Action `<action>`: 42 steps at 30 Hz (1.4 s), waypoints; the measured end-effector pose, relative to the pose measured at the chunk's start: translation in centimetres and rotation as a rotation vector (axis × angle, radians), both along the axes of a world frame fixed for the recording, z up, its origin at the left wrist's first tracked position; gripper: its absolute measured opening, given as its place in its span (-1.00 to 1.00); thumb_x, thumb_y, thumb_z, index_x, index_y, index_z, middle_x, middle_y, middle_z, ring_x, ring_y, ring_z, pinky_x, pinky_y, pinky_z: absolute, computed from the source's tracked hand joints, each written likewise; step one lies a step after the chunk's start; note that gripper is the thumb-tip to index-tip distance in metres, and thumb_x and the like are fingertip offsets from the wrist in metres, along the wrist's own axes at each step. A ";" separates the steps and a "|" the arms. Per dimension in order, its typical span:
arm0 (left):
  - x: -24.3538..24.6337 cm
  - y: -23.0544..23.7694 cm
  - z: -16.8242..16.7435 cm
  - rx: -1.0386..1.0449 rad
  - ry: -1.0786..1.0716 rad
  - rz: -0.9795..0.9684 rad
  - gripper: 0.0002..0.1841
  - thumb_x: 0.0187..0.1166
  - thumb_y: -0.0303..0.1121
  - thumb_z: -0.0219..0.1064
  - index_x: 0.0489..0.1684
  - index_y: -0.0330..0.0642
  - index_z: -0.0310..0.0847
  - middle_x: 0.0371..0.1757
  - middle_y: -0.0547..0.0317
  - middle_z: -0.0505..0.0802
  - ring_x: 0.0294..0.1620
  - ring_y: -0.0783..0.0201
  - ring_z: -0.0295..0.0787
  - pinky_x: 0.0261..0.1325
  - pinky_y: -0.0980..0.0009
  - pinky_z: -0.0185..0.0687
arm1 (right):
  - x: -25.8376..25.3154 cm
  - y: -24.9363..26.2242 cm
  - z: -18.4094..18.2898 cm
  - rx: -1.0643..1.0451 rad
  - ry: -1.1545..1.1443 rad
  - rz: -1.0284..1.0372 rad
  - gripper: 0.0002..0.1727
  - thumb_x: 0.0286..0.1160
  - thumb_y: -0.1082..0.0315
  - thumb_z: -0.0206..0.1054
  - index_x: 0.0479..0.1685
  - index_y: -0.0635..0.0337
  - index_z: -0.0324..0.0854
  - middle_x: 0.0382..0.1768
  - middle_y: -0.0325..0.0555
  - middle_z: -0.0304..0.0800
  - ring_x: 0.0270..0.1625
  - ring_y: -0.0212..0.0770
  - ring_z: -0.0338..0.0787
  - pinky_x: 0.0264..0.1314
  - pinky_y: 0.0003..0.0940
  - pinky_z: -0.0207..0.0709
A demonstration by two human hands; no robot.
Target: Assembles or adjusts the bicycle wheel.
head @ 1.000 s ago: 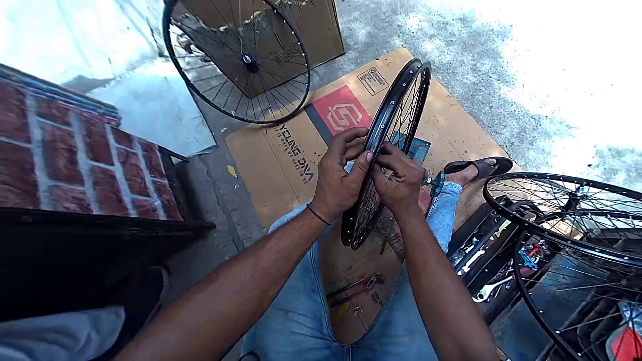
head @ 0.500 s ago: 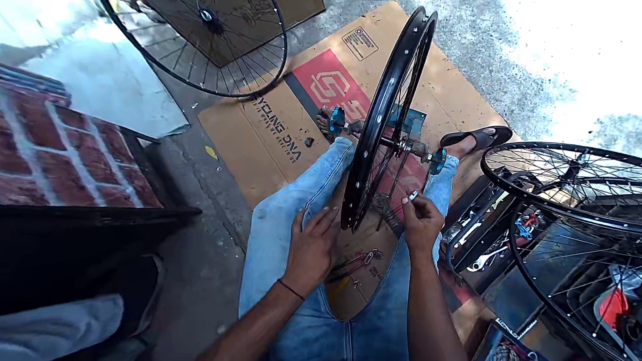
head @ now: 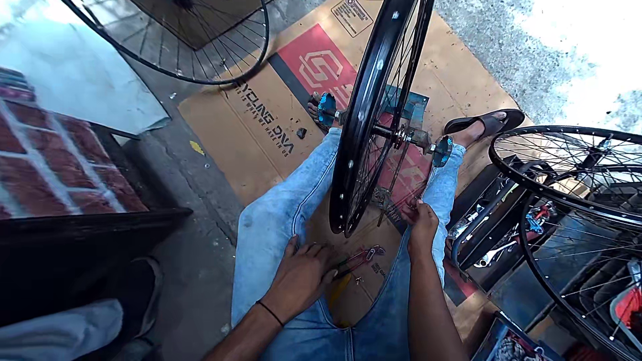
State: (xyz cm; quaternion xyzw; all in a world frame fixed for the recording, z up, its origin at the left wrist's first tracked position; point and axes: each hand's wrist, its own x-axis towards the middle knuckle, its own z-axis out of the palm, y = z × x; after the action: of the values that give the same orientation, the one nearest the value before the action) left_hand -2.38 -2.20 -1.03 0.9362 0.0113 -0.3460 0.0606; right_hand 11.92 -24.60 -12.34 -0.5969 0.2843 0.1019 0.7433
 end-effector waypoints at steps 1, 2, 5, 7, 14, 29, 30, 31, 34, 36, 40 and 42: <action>-0.3 0.1 -0.2 -0.009 -0.013 0.006 -0.36 0.60 0.15 0.26 0.57 -0.02 0.58 0.55 0.16 0.70 0.62 0.06 0.54 0.84 -0.26 -0.24 | -0.1 0.1 -0.4 0.006 0.038 -0.007 -0.64 0.87 0.24 0.05 -0.08 0.30 0.68 -0.12 -0.03 0.87 -0.22 -0.20 0.90 -0.10 -0.29 0.82; -0.4 0.4 -0.4 -0.021 -0.052 0.020 -0.35 0.58 0.15 0.27 0.57 -0.04 0.58 0.54 0.13 0.70 0.61 0.05 0.55 0.84 -0.22 -0.18 | -0.1 0.2 -0.7 0.009 0.070 -0.014 -0.66 0.87 0.23 0.07 -0.08 0.30 0.67 -0.13 -0.02 0.86 -0.23 -0.20 0.90 -0.12 -0.30 0.81; 0.4 1.6 -1.1 -0.090 -0.193 0.118 -0.43 0.61 0.09 0.21 0.44 -0.10 0.65 0.33 0.07 0.81 0.44 0.02 0.68 0.72 -0.07 0.24 | 0.2 0.2 -1.8 -0.018 0.135 0.003 -0.77 0.77 0.28 0.23 -0.18 0.28 0.59 -0.19 -0.02 0.83 -0.24 -0.23 0.87 -0.11 -0.32 0.79; 1.6 2.3 -0.8 -0.169 -0.264 0.229 -0.47 0.65 0.05 0.18 0.37 -0.14 0.66 0.21 0.04 0.83 0.31 -0.02 0.74 0.49 -0.09 0.50 | 0.3 0.3 -2.6 -0.059 0.159 0.033 -0.81 0.69 0.31 0.34 -0.21 0.27 0.60 -0.30 -0.05 0.80 -0.29 -0.25 0.84 -0.15 -0.32 0.76; 2.9 1.1 1.5 -0.401 -0.605 0.427 -0.17 0.31 0.17 0.47 0.63 -0.02 0.45 0.43 0.25 0.74 0.47 0.31 0.64 0.54 0.13 0.58 | 0.9 0.1 -4.4 -0.083 0.165 0.117 -0.85 0.62 0.36 0.39 -0.22 0.28 0.61 -0.32 -0.03 0.79 -0.28 -0.22 0.84 -0.12 -0.27 0.78; 3.5 -4.2 1.1 -0.511 -1.000 0.627 -0.58 0.26 -0.16 0.65 -0.01 -0.20 0.77 0.01 0.22 0.80 0.06 0.36 0.80 0.17 0.37 0.81 | 1.0 -0.3 -4.2 0.007 0.154 0.053 -0.88 0.64 0.41 0.36 -0.23 0.27 0.60 -0.35 -0.05 0.82 -0.33 -0.22 0.86 -0.18 -0.30 0.81; 3.4 -4.1 1.0 -0.508 -0.996 0.623 -0.59 0.25 -0.16 0.66 -0.03 -0.20 0.77 0.00 0.22 0.80 0.05 0.35 0.81 0.16 0.36 0.82 | 1.0 -0.3 -4.2 0.006 0.154 0.053 -0.88 0.64 0.40 0.36 -0.23 0.27 0.59 -0.35 -0.04 0.82 -0.33 -0.22 0.86 -0.18 -0.31 0.81; 3.3 -4.1 0.9 -0.509 -0.995 0.620 -0.59 0.25 -0.16 0.66 -0.05 -0.20 0.78 -0.01 0.21 0.81 0.04 0.35 0.81 0.14 0.36 0.83 | 1.0 -0.3 -4.2 0.006 0.155 0.055 -0.88 0.65 0.40 0.35 -0.24 0.27 0.59 -0.35 -0.04 0.82 -0.32 -0.22 0.86 -0.18 -0.31 0.81; 3.1 -4.2 0.6 -0.505 -0.976 0.624 -0.62 0.27 -0.15 0.64 -0.08 -0.18 0.78 -0.03 0.22 0.80 0.01 0.35 0.82 0.11 0.36 0.85 | 1.0 -0.4 -4.3 0.010 0.152 0.058 -0.87 0.65 0.39 0.35 -0.21 0.28 0.60 -0.33 -0.04 0.82 -0.30 -0.22 0.87 -0.15 -0.29 0.82; 3.0 -4.2 0.3 -0.493 -0.965 0.631 -0.64 0.28 -0.15 0.63 -0.09 -0.18 0.79 -0.04 0.22 0.81 0.00 0.35 0.83 0.10 0.36 0.86 | 1.0 -0.4 -4.4 0.009 0.147 0.052 -0.87 0.65 0.39 0.35 -0.22 0.28 0.60 -0.35 -0.03 0.82 -0.32 -0.21 0.86 -0.18 -0.29 0.81; 2.7 -4.3 -0.3 -0.483 -0.954 0.636 -0.65 0.29 -0.16 0.62 -0.08 -0.18 0.80 -0.05 0.23 0.82 -0.01 0.35 0.84 0.11 0.33 0.87 | 1.1 -0.4 -4.2 0.009 0.151 0.057 -0.87 0.65 0.41 0.34 -0.23 0.28 0.59 -0.33 -0.02 0.82 -0.31 -0.20 0.86 -0.18 -0.28 0.81; 2.5 -4.2 -0.4 -0.468 -0.952 0.624 -0.64 0.29 -0.15 0.61 -0.08 -0.18 0.81 -0.04 0.21 0.83 0.01 0.36 0.84 0.12 0.36 0.86 | 1.1 -0.4 -4.3 0.011 0.153 0.054 -0.87 0.65 0.40 0.34 -0.21 0.28 0.60 -0.32 -0.02 0.82 -0.31 -0.20 0.86 -0.17 -0.28 0.81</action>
State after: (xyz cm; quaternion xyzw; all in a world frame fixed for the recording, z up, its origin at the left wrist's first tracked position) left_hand 0.14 -6.45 -1.45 0.9024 0.1804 0.1505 0.3612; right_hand 12.98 -25.05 -16.59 -0.5906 0.3235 0.1689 0.7197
